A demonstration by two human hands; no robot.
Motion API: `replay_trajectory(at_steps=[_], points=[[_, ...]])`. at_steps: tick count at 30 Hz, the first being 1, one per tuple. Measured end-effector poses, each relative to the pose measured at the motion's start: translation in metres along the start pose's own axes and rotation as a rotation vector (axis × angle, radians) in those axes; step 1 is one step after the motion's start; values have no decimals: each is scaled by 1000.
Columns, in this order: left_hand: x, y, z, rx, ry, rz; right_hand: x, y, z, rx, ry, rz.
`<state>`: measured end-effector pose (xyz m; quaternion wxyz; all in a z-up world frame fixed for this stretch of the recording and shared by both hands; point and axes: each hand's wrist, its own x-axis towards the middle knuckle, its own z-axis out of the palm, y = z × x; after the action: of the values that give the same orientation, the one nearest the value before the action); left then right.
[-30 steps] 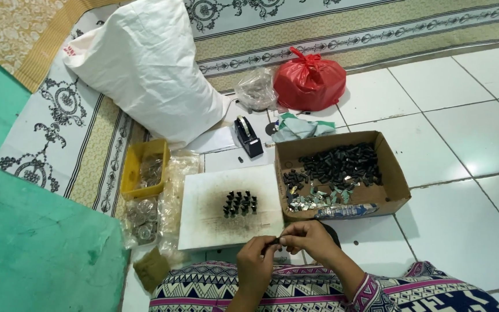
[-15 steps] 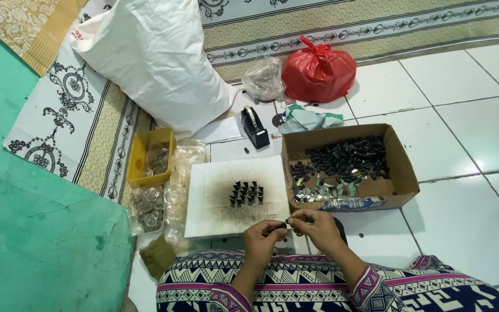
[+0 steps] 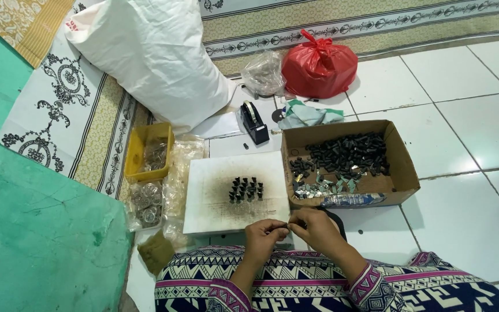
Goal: Assembling small metal components by picking them from a box and placing them into a template board.
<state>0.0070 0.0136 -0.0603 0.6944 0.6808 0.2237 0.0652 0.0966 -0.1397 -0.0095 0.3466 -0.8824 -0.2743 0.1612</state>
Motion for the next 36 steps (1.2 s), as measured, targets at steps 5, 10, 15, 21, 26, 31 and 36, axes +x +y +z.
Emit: replay_trajectory(at_steps=[5,10,15,21,26,31,36], points=[[-1,-4,-1,54,-50,37,3,4,4,-110,-39,-119],[-4,2,0,82,-81,49,3,-2,-3,-151,-62,-118],[-3,8,0,-17,-99,67,7,-10,-26,438,-194,364],[-2,4,0,-13,-113,134,12,3,-21,663,-267,469],[0,-2,1,9,-133,155,17,27,-9,777,-342,497],[-5,0,1,21,-144,111,16,33,-4,808,-362,492],[-7,-2,0,38,-158,130,16,34,1,802,-380,451]])
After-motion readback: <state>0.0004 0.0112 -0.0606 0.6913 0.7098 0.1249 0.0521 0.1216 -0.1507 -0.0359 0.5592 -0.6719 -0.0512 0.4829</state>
